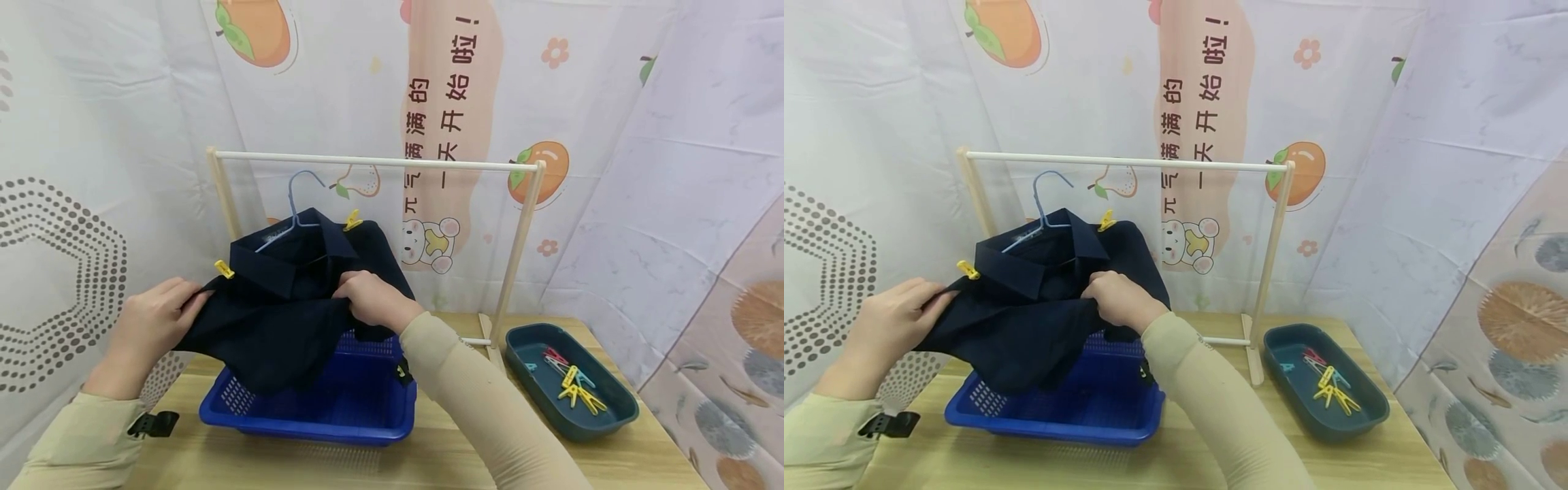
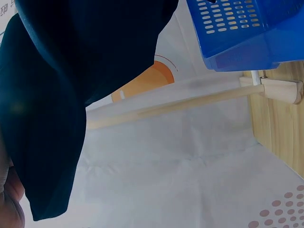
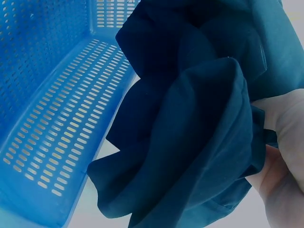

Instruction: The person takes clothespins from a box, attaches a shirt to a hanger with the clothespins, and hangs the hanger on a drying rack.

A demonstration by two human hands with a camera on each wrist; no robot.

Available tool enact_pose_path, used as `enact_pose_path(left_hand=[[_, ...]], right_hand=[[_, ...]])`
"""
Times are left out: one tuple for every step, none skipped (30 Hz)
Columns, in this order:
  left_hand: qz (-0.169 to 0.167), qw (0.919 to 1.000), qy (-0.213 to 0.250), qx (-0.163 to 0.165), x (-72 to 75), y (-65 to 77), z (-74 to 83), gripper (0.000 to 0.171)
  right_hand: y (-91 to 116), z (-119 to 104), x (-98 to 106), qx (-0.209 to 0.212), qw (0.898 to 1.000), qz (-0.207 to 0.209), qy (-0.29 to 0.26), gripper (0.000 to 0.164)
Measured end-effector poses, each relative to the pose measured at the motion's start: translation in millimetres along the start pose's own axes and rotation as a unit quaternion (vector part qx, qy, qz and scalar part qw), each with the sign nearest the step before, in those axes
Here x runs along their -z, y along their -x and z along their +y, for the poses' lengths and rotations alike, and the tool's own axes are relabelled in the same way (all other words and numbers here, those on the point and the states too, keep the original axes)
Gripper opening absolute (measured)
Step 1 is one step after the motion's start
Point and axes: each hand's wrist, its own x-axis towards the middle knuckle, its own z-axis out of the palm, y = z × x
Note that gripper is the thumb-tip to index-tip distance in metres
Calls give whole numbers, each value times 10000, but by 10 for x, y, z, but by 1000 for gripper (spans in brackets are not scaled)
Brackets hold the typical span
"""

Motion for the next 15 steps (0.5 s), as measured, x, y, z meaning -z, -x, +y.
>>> enact_pose_path(left_hand=[[-12, 10000, -16, -6, -1, 0, 1, 35], [-12, 10000, -18, -13, -3, 0, 3, 36], [-11, 10000, -22, -18, -6, 1, 5, 37], [-30, 10000, -47, -17, -7, 0, 6, 38], [-40, 10000, -68, -26, -7, 0, 7, 39], [-48, 9999, -86, -29, -9, -2, 9, 40], [-35, 9999, -91, -38, -12, -4, 10, 41], [12, 10000, -69, -52, -18, -7, 11, 42], [10, 9999, -89, -52, -20, -9, 13, 42], [24, 9999, -106, -54, -23, -12, 15, 42], [43, 9999, -103, -56, -26, -15, 17, 42], [77, 9999, -84, -58, -31, -18, 20, 43], [107, 9999, -65, -61, -35, -20, 23, 43], [116, 9999, -45, -55, -37, -21, 26, 42], [119, 9999, -27, -48, -39, -23, 30, 42]], right_hand=[[5, -4, 4, -1, 10000, -16, 11, 38], [9, -5, 7, -4, 10000, -35, 20, 38], [13, -5, 9, -9, 10000, -47, 20, 38], [19, -5, 12, -13, 10000, -60, 21, 38], [24, -5, 15, -16, 10000, -61, 14, 38], [29, -4, 16, -16, 10000, -55, 19, 38], [35, -3, 19, -14, 10000, -46, 30, 38], [41, -2, 23, -11, 10000, -34, 28, 38], [48, 0, 26, -7, 10000, -19, 35, 38], [54, 1, 29, 2, 10000, -6, 41, 38], [60, 3, 33, 13, 10000, 6, 40, 38], [66, 4, 37, 19, 10000, 4, 40, 38], [74, 6, 42, 23, 10000, 0, 48, 38], [81, 10, 44, 21, 10000, -7, 46, 38], [88, 13, 47, 11, 10000, -10, 40, 38]])
